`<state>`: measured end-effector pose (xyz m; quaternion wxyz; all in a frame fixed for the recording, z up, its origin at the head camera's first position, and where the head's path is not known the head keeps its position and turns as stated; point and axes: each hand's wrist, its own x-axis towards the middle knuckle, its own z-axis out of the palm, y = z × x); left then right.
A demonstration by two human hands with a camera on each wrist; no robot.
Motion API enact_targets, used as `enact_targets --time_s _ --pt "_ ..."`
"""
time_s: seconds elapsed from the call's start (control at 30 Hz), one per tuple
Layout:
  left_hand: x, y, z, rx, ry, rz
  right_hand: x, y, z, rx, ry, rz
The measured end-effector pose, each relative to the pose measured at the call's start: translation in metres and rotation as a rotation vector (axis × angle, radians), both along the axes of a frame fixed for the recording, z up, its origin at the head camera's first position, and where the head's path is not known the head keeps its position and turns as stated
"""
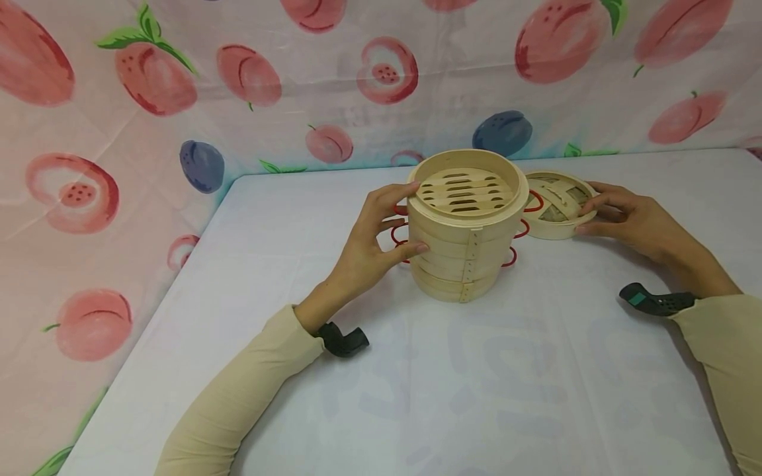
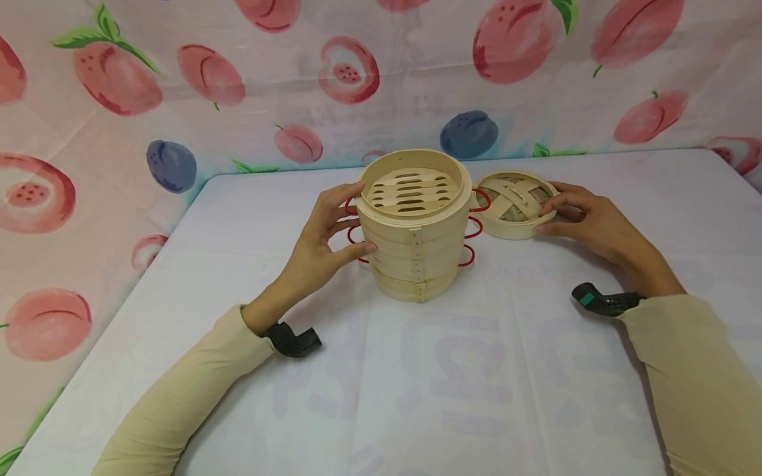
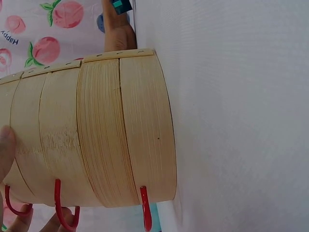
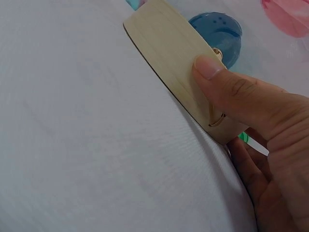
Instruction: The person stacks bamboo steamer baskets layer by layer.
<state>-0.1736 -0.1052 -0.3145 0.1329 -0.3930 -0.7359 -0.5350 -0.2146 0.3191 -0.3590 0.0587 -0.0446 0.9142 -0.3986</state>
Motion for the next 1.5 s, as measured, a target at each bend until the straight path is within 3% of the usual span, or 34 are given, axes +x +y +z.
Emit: enact_targets --time_s 1.5 --pt "-0.0009 0.0001 -0.0017 -0.004 0.001 0.002 0.0012 0.0054 0.0062 -0.005 0.03 -0.013"
